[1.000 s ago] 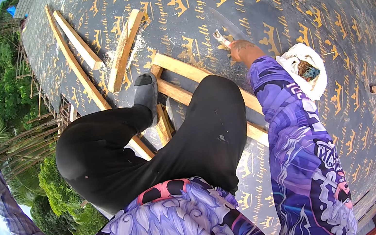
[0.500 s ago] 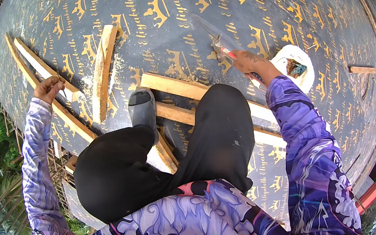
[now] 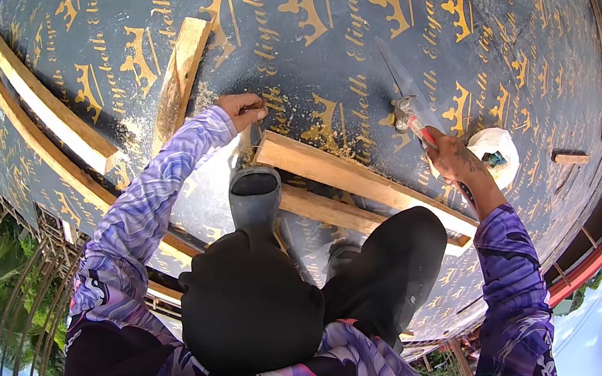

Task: The person assembles a small wooden frame on a roof surface. They mark the wood with a pencil, cut it with a hand saw, and then nail the pieces together using a hammer and nails from a plastic bag.

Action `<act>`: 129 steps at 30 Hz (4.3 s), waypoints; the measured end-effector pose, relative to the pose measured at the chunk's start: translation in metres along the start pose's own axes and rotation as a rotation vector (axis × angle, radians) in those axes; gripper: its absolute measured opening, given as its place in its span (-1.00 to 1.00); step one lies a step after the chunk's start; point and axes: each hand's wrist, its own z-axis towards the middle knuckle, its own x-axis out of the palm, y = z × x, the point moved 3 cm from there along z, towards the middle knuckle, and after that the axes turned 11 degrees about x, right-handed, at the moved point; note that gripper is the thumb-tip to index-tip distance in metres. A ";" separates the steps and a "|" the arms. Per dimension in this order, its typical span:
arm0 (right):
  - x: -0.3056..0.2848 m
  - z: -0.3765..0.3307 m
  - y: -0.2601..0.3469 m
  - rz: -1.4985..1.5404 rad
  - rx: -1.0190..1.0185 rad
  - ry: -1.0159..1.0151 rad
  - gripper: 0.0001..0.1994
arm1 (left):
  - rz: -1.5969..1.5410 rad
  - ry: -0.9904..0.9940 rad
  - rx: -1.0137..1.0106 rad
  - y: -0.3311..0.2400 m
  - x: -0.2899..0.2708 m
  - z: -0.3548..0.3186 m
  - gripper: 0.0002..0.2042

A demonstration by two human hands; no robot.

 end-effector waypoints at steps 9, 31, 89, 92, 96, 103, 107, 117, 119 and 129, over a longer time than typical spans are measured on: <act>0.027 -0.001 0.007 0.193 0.142 -0.080 -0.57 | -0.229 0.067 -0.030 0.030 0.040 0.038 -0.74; 0.034 -0.024 -0.011 0.746 0.062 0.046 -0.56 | -0.366 -0.127 -0.065 0.060 0.062 0.028 -0.79; -0.017 -0.019 0.123 0.336 -0.256 0.239 -0.44 | -0.018 0.036 -0.066 0.035 0.054 0.019 -0.77; -0.037 -0.014 0.111 0.637 -0.226 0.127 -0.43 | 0.002 0.035 0.004 0.037 0.054 0.020 -0.77; -0.020 -0.006 0.110 0.757 -0.150 -0.005 -0.43 | 0.007 0.023 0.002 0.031 0.051 0.020 -0.78; -0.030 -0.012 0.115 0.567 -0.184 0.182 -0.41 | 0.075 0.041 0.009 0.036 0.052 0.017 -0.78; -0.033 -0.013 0.108 0.826 -0.128 -0.072 -0.41 | 0.013 0.048 0.005 0.041 0.056 0.021 -0.78; -0.036 -0.014 0.109 0.764 -0.150 0.049 -0.41 | -0.010 0.029 0.052 0.039 0.054 0.018 -0.79; -0.027 -0.012 0.104 0.835 -0.111 -0.080 -0.42 | -0.009 0.049 0.016 0.039 0.057 0.020 -0.79; -0.001 -0.021 0.097 0.826 -0.072 0.234 -0.42 | -0.258 -0.180 -0.043 0.055 0.038 -0.001 -0.81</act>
